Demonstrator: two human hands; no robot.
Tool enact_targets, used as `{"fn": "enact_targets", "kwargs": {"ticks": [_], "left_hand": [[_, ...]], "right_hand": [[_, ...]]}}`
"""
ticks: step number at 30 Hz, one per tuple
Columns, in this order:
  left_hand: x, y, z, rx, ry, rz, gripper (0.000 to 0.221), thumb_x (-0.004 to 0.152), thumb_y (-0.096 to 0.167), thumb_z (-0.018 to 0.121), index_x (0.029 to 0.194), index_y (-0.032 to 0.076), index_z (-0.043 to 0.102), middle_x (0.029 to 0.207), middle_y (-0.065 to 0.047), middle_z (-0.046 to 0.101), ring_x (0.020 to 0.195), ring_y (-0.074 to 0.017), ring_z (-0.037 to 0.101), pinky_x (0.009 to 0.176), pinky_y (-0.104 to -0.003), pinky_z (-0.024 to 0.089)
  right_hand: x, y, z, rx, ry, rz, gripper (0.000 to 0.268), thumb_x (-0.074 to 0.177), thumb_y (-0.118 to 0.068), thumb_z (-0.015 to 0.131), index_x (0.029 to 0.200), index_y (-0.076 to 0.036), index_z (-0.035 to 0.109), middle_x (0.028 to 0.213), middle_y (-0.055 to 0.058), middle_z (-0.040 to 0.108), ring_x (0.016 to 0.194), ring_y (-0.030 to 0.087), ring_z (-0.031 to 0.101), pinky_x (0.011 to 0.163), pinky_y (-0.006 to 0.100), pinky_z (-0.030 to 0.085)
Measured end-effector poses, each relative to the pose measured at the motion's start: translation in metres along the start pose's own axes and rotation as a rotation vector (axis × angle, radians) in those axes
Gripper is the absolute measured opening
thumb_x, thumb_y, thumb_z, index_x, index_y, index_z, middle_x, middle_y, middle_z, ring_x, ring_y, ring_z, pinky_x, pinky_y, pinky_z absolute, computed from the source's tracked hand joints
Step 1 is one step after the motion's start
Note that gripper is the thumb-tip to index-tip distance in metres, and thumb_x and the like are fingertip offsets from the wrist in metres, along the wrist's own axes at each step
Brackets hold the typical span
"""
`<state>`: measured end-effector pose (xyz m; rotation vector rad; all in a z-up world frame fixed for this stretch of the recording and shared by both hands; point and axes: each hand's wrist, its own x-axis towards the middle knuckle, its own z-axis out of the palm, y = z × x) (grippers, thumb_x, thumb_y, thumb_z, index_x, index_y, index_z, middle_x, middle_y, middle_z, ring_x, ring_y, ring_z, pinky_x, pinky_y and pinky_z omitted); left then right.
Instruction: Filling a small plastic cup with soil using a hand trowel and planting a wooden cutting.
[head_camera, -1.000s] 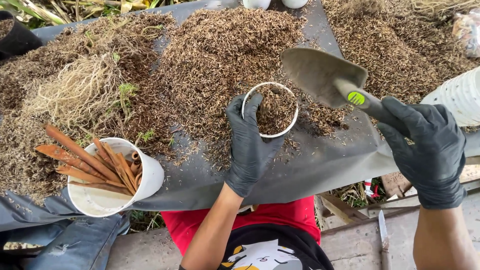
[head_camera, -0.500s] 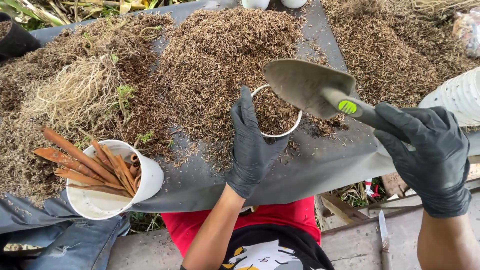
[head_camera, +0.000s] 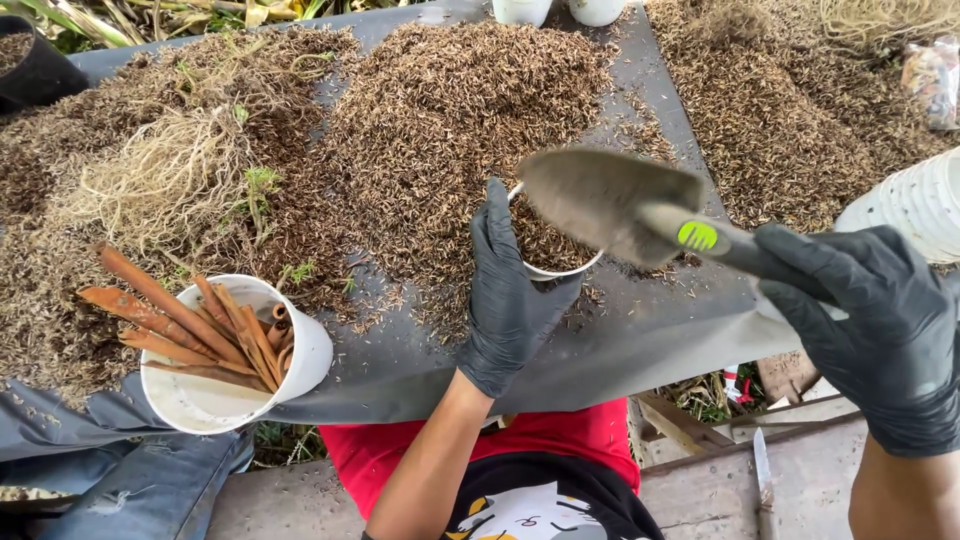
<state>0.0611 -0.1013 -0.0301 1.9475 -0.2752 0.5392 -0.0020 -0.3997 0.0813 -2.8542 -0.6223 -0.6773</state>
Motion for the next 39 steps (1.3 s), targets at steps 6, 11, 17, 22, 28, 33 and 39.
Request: {"fn": "enact_targets", "kwargs": {"ticks": [6,11,17,22,28,33,39], "left_hand": [[-0.002,0.003,-0.003,0.025,0.038,0.031,0.12,0.083,0.043,0.085,0.165,0.009,0.005,0.16,-0.03,0.034,0.144,-0.0464,0.047,0.11,-0.056,0.054],[-0.005,-0.001,-0.005,0.002,0.027,0.036,0.125,0.081,0.038,0.09,0.164,0.004,0.003,0.169,-0.029,0.024,0.156,-0.0473,0.033,0.127,-0.058,0.038],[-0.007,0.006,-0.019,-0.012,0.036,0.008,0.124,0.078,0.034,0.088,0.165,0.012,0.003,0.155,-0.029,0.035,0.137,-0.045,0.051,0.107,-0.055,0.056],[-0.009,0.006,-0.026,0.025,0.037,0.062,0.117,0.086,0.042,0.084,0.166,0.007,0.005,0.171,-0.023,0.024,0.147,-0.0445,0.04,0.12,-0.058,0.045],[-0.011,0.012,-0.032,-0.069,0.035,-0.019,0.123,0.078,0.035,0.088,0.165,0.011,0.005,0.159,-0.029,0.031,0.143,-0.0419,0.044,0.112,-0.056,0.05],[-0.009,0.01,-0.039,-0.024,0.083,0.074,0.118,0.083,0.04,0.086,0.165,0.008,0.007,0.167,-0.025,0.028,0.147,-0.0421,0.041,0.117,-0.058,0.049],[-0.009,0.009,-0.04,0.024,0.068,0.094,0.12,0.085,0.037,0.088,0.166,0.011,0.005,0.169,-0.025,0.026,0.15,-0.0441,0.041,0.117,-0.058,0.05]], "right_hand": [[0.004,-0.006,-0.002,-0.005,0.016,-0.018,0.044,0.104,-0.014,0.078,0.147,-0.008,0.07,0.124,0.013,0.07,0.104,0.035,0.062,0.098,0.047,0.051],[0.003,-0.004,0.003,-0.077,-0.002,0.015,0.045,0.103,-0.021,0.08,0.147,-0.014,0.073,0.122,0.007,0.07,0.105,0.033,0.062,0.094,0.045,0.053],[0.002,-0.005,0.002,-0.013,0.037,0.034,0.043,0.11,-0.012,0.075,0.152,-0.005,0.068,0.124,0.016,0.072,0.106,0.04,0.062,0.103,0.05,0.05],[0.002,-0.011,-0.001,0.01,0.026,0.035,0.044,0.107,-0.014,0.078,0.15,-0.008,0.07,0.129,0.014,0.072,0.11,0.038,0.063,0.103,0.048,0.051],[-0.01,0.013,0.022,-0.183,0.094,0.086,0.044,0.117,-0.028,0.075,0.155,-0.005,0.075,0.118,0.017,0.071,0.106,0.039,0.066,0.091,0.049,0.053],[-0.013,0.007,0.037,-0.131,0.053,0.067,0.042,0.11,-0.025,0.077,0.15,-0.013,0.073,0.117,0.01,0.072,0.1,0.029,0.067,0.082,0.042,0.053],[-0.019,0.002,0.044,-0.072,0.082,0.091,0.041,0.111,-0.022,0.077,0.149,-0.009,0.072,0.109,0.012,0.07,0.09,0.028,0.062,0.077,0.042,0.05]]}}
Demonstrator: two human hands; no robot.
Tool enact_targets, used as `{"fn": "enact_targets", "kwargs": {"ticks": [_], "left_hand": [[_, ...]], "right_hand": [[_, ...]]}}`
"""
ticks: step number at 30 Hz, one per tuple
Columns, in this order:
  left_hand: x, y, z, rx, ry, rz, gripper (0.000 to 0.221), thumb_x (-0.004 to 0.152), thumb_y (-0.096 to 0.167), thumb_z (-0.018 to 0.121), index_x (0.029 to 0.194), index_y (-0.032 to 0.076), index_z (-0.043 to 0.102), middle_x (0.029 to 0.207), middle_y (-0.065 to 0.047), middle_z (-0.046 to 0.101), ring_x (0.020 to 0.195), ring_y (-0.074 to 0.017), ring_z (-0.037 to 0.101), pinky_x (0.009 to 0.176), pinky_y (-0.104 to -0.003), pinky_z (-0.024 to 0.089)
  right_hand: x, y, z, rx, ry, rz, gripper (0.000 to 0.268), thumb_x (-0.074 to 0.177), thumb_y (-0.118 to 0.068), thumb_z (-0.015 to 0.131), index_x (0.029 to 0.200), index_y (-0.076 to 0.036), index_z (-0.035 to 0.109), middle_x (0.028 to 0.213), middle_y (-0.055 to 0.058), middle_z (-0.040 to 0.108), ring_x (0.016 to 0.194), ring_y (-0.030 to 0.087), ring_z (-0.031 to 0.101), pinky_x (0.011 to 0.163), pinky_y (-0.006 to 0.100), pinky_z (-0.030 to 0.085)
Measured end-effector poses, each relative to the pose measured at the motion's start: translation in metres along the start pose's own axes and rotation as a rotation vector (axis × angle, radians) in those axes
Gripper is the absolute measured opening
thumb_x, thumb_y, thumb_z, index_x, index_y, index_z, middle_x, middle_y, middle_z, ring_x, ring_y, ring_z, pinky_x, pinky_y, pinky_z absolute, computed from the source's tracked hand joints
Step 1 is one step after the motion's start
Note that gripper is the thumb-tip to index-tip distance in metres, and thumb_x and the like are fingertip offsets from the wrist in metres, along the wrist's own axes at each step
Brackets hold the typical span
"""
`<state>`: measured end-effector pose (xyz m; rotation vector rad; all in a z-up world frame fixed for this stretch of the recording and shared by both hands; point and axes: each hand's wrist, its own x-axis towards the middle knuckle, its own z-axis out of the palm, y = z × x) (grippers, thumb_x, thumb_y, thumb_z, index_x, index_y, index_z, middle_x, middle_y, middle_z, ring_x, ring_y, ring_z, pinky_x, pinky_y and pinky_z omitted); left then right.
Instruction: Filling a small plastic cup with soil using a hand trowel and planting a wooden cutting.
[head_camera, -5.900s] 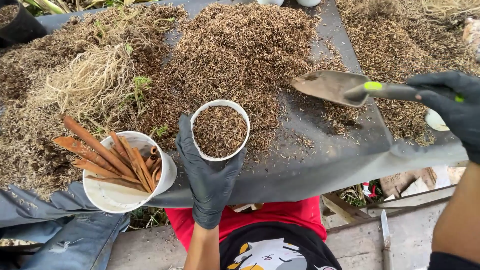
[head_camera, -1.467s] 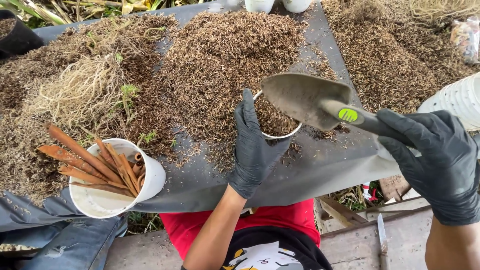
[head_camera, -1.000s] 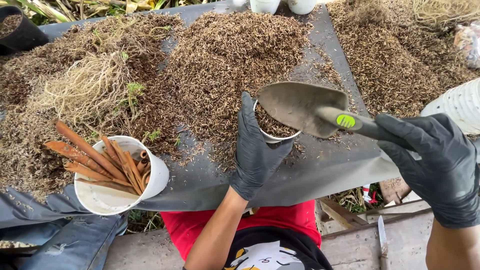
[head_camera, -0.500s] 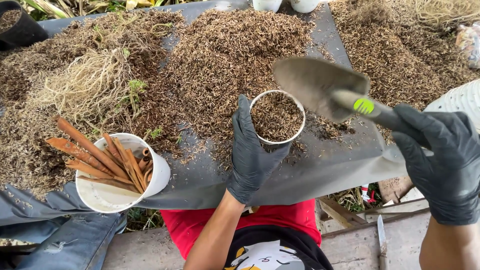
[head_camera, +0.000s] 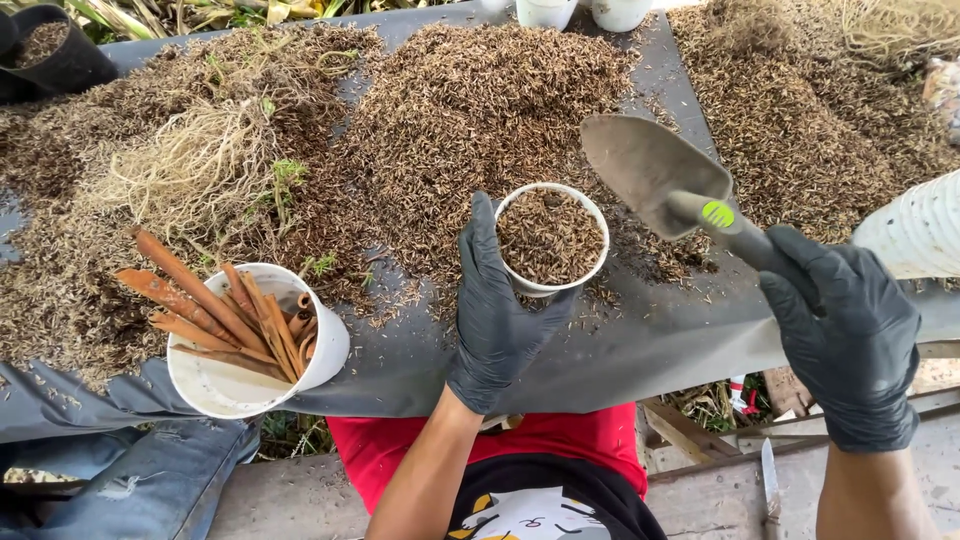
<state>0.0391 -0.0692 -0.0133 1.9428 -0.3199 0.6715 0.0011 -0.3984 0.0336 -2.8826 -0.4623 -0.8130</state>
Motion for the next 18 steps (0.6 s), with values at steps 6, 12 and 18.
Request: {"fn": "enact_targets", "kwargs": {"ticks": [6,12,18], "left_hand": [[-0.004,-0.003,0.004,0.024,-0.013,-0.008,0.123,0.08,0.038,0.088,0.166,0.014,0.004,0.168,-0.025,0.027,0.147,-0.0436,0.044,0.107,-0.056,0.058],[-0.002,0.001,0.0,0.011,-0.021,-0.036,0.121,0.082,0.038,0.088,0.165,0.013,0.004,0.161,-0.027,0.03,0.141,-0.0428,0.049,0.1,-0.055,0.062],[0.001,-0.002,-0.006,-0.028,-0.04,-0.076,0.12,0.08,0.036,0.09,0.165,0.01,0.01,0.15,-0.026,0.037,0.136,-0.0416,0.052,0.109,-0.051,0.054]], "right_hand": [[0.001,-0.012,-0.001,0.064,0.005,-0.006,0.038,0.109,-0.017,0.076,0.146,-0.007,0.071,0.114,0.014,0.073,0.092,0.028,0.064,0.081,0.041,0.053],[0.0,-0.013,0.002,0.094,0.001,-0.016,0.039,0.107,-0.017,0.077,0.145,-0.009,0.071,0.113,0.011,0.071,0.092,0.027,0.064,0.084,0.041,0.051],[-0.002,-0.01,0.007,0.045,0.008,0.019,0.038,0.11,-0.02,0.076,0.146,-0.009,0.073,0.115,0.012,0.073,0.095,0.029,0.065,0.083,0.042,0.051]]}}
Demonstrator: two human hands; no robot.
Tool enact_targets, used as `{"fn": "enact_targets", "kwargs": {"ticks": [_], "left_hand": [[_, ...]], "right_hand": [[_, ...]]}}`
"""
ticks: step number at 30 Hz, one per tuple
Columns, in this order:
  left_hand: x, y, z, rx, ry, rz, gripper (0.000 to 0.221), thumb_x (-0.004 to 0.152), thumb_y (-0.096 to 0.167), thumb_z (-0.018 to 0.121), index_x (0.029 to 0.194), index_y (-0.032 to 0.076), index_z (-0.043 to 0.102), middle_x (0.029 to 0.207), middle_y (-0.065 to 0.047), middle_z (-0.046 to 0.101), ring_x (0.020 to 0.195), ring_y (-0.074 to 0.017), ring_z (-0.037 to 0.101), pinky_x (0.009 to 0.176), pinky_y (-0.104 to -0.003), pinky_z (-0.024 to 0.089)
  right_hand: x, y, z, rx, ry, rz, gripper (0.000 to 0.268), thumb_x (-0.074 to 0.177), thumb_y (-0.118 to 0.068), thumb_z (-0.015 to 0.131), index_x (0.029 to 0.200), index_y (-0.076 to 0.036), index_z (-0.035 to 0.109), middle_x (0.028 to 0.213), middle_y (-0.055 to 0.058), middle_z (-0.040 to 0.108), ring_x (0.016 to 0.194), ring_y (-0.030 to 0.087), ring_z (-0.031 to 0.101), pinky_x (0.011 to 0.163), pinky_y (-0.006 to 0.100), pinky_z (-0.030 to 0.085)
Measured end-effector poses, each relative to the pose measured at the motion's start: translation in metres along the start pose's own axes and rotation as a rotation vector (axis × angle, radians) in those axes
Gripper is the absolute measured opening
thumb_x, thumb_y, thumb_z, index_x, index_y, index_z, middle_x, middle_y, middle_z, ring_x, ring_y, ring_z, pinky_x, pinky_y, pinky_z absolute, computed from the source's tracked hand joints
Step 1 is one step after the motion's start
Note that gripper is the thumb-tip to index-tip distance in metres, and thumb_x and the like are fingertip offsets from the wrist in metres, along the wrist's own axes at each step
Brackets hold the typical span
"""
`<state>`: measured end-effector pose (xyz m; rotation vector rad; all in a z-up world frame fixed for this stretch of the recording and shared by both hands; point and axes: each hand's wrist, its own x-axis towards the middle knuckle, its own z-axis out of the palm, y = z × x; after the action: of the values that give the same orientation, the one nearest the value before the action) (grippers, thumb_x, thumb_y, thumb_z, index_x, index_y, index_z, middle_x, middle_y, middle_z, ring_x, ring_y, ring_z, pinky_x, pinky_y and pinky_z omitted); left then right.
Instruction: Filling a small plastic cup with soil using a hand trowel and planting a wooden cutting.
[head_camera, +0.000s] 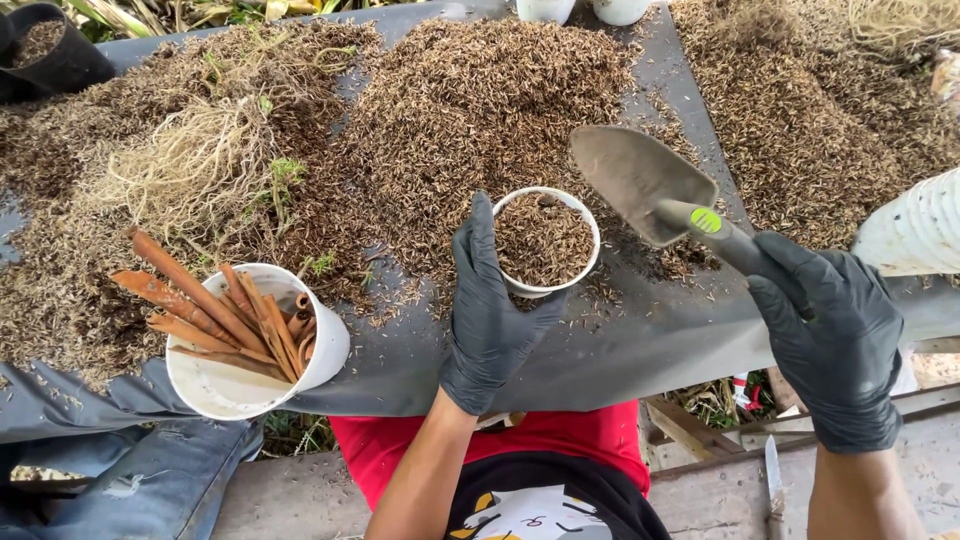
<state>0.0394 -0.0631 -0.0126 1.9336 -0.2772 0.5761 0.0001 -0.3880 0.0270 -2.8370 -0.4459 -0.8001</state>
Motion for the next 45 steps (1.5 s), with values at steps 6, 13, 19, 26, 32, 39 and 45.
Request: {"fn": "enact_targets", "kwargs": {"ticks": [6,13,19,26,32,39,45], "left_hand": [[-0.005,-0.001,-0.007,-0.014,0.005,0.041,0.116,0.081,0.029,0.088,0.165,0.01,0.011,0.154,-0.027,0.033,0.143,-0.0431,0.048,0.116,-0.053,0.051],[-0.018,0.007,0.029,-0.091,-0.114,0.039,0.123,0.073,0.034,0.088,0.165,0.015,0.01,0.148,-0.024,0.033,0.14,-0.0396,0.047,0.105,-0.049,0.061],[-0.029,0.005,0.042,-0.126,-0.163,0.103,0.125,0.074,0.022,0.09,0.167,0.019,0.007,0.151,-0.025,0.029,0.143,-0.0447,0.046,0.11,-0.054,0.056],[-0.026,0.002,0.028,-0.112,-0.133,0.163,0.115,0.079,0.018,0.088,0.164,0.014,0.011,0.155,-0.026,0.03,0.15,-0.0432,0.04,0.124,-0.054,0.047],[-0.027,-0.004,0.011,-0.004,-0.075,0.173,0.106,0.083,0.024,0.084,0.162,0.008,0.016,0.154,-0.026,0.033,0.147,-0.0423,0.041,0.124,-0.053,0.045],[-0.029,-0.006,0.003,0.006,-0.076,0.106,0.112,0.08,0.018,0.086,0.165,0.011,0.012,0.157,-0.027,0.03,0.149,-0.0458,0.042,0.119,-0.055,0.048],[-0.032,0.008,0.004,-0.04,-0.048,0.052,0.111,0.079,0.027,0.086,0.164,0.011,0.015,0.15,-0.025,0.036,0.144,-0.0433,0.047,0.113,-0.051,0.055]], "right_hand": [[-0.001,0.021,0.021,-0.014,0.013,0.016,0.038,0.113,-0.022,0.071,0.146,-0.004,0.069,0.115,0.015,0.071,0.094,0.031,0.064,0.077,0.044,0.05],[0.008,0.063,0.074,-0.122,0.17,0.081,0.025,0.127,-0.02,0.058,0.144,-0.004,0.066,0.106,0.014,0.061,0.094,0.029,0.053,0.074,0.04,0.043],[0.017,0.072,0.094,-0.142,0.168,0.127,0.019,0.125,-0.019,0.065,0.137,-0.005,0.067,0.1,0.01,0.061,0.09,0.027,0.055,0.07,0.038,0.042],[0.035,0.046,0.083,0.099,0.232,0.035,0.026,0.123,-0.014,0.057,0.133,0.009,0.064,0.111,0.022,0.071,0.094,0.033,0.069,0.071,0.041,0.056],[0.037,0.05,0.096,0.055,0.036,0.078,0.042,0.111,-0.023,0.069,0.146,-0.003,0.058,0.116,0.018,0.071,0.088,0.03,0.068,0.069,0.042,0.056],[0.037,0.047,0.097,0.026,0.039,0.077,0.044,0.111,-0.03,0.065,0.144,-0.003,0.06,0.111,0.018,0.067,0.091,0.032,0.061,0.082,0.045,0.048],[0.033,0.047,0.087,0.011,0.114,0.023,0.05,0.115,-0.041,0.058,0.145,-0.001,0.06,0.11,0.021,0.058,0.105,0.035,0.051,0.098,0.049,0.037]]}}
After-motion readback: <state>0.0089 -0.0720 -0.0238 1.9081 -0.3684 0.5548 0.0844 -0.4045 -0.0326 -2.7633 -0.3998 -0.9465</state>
